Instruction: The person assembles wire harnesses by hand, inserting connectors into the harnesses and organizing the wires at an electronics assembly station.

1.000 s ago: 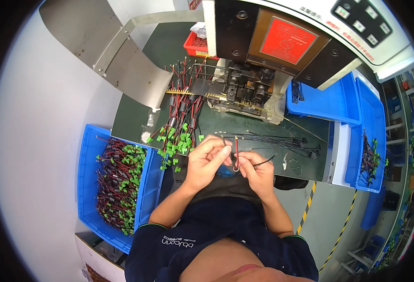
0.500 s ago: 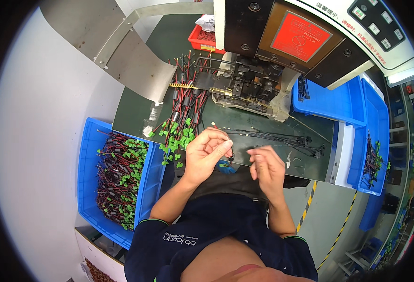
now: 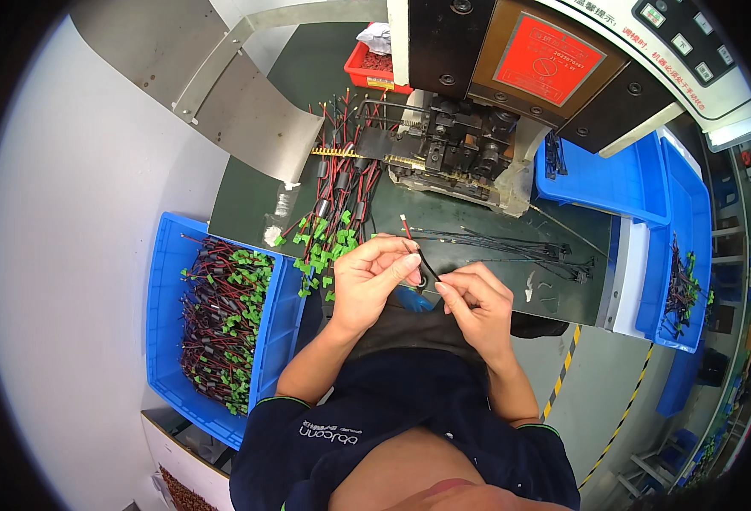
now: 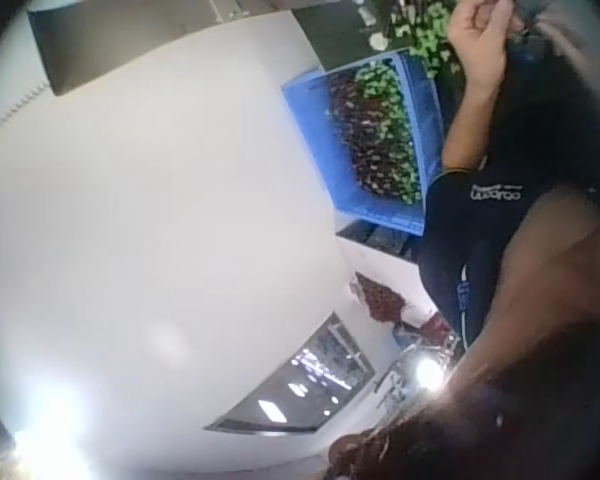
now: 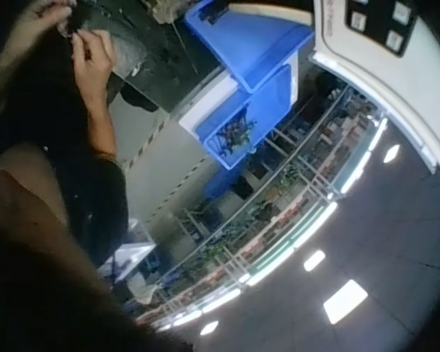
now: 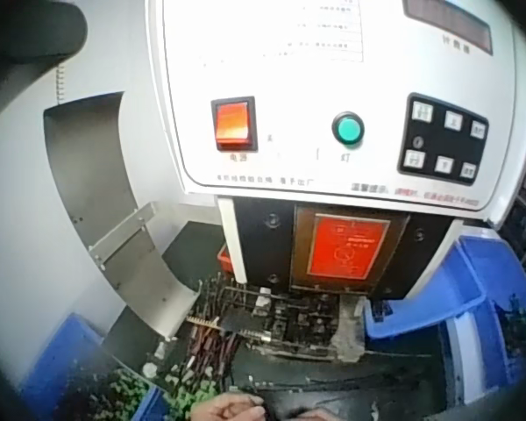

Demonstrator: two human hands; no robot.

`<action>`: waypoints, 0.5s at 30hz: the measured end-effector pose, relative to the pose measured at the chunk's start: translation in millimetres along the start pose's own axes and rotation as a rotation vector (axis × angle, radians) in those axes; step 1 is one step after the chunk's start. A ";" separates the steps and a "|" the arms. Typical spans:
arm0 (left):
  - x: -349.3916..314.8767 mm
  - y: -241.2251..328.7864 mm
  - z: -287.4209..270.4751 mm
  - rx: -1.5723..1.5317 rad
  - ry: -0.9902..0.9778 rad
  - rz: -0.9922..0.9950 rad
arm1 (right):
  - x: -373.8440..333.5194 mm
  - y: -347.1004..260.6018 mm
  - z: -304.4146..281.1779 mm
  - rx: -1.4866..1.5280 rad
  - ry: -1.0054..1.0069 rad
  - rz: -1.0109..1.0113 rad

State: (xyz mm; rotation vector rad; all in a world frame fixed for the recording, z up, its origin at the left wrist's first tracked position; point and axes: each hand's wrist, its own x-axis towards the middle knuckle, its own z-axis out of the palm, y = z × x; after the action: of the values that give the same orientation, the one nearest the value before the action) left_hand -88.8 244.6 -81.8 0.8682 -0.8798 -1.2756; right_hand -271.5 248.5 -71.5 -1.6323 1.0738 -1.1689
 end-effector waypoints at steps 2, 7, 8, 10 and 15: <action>0.0 -0.3 -0.2 -0.006 -0.008 0.010 | 0.6 0.5 0.8 -0.010 0.007 -0.004; 0.4 0.1 -0.4 -0.017 -0.012 0.013 | 0.8 3.9 1.4 -0.025 0.003 0.000; 0.3 1.2 -0.3 -0.015 -0.011 0.012 | 1.1 2.9 1.8 -0.023 0.002 0.000; 0.5 3.1 -0.2 0.021 -0.002 0.003 | 1.9 -0.3 2.7 -0.086 -0.006 -0.011; 1.8 6.3 -6.9 0.180 -0.035 0.078 | 5.0 3.6 1.0 -0.117 -0.036 -0.056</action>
State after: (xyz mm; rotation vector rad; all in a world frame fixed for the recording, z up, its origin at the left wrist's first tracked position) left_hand -79.8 243.8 -78.9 0.9452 -1.0590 -1.1593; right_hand -270.2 242.9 -73.8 -1.7776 1.0974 -1.1264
